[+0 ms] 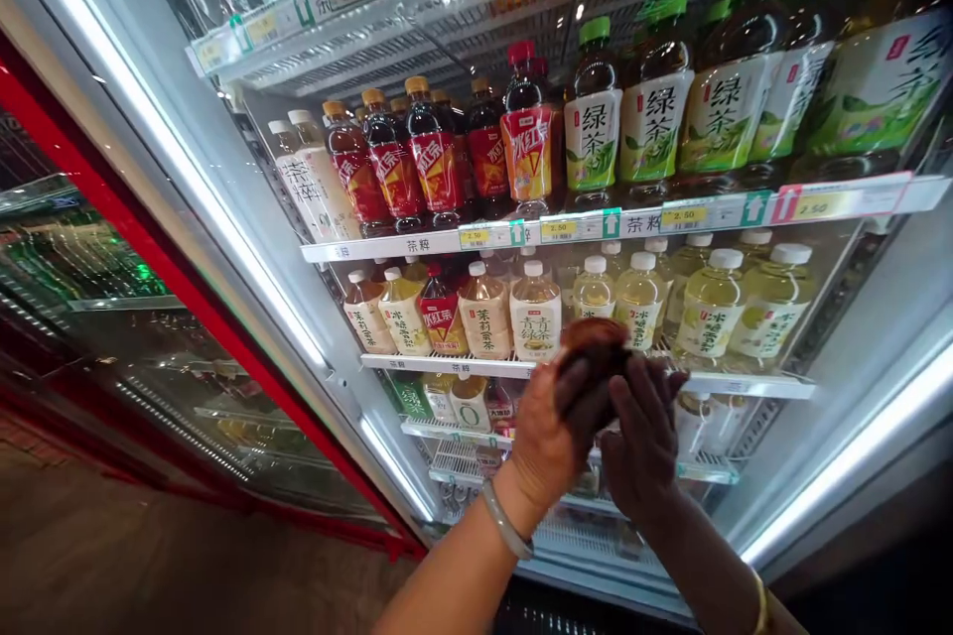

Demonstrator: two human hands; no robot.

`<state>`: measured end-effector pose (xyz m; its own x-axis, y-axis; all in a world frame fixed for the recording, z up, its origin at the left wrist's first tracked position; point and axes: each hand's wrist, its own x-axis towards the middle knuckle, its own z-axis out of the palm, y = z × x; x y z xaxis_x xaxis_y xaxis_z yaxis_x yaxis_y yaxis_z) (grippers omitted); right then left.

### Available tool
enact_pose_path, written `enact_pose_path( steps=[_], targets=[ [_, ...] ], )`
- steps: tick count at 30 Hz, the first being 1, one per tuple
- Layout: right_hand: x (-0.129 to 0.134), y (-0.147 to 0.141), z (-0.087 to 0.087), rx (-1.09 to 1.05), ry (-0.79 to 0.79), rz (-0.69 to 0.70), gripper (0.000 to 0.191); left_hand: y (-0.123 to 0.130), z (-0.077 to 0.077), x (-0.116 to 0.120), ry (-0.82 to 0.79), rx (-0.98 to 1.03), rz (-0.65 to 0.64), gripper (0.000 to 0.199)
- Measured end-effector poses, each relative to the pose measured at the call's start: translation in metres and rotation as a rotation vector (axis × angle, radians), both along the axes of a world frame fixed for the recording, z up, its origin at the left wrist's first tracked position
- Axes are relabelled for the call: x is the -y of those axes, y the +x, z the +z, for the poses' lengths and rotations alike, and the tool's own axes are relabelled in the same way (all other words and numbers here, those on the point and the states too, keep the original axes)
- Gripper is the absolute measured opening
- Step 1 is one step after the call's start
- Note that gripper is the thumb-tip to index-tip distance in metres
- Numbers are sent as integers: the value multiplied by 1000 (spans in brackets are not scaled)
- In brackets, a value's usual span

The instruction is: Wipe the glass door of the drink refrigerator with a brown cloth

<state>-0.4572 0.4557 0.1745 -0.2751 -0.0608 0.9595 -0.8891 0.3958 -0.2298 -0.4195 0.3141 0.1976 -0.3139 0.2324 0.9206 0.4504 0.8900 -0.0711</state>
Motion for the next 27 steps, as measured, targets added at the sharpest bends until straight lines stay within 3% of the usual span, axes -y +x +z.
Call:
enact_pose_path(
  steps=[2, 4, 10, 16, 19, 22, 27],
  targets=[
    [14, 1, 8, -76, 77, -13, 71, 9, 10, 18, 92, -70, 57, 57],
    [24, 1, 14, -97, 90, -58, 71, 15, 10, 26, 93, -109, 55, 64],
    [34, -3, 6, -116, 37, -193, 63, 9, -17, 27, 43, -76, 69, 52],
    [45, -3, 1, -102, 55, -300, 67, 1, 9, 55, 25, -136, -42, 39],
    [55, 0, 2, -59, 15, -322, 64, 5, 5, 56, 55, -83, -133, 33],
    [63, 1, 1, -45, 10, -333, 63, 12, 0, 64, 10, -54, -189, 38],
    [69, 0, 1, -83, 85, -437, 70, 14, 21, 93, 59, -135, -84, 62]
  ],
)
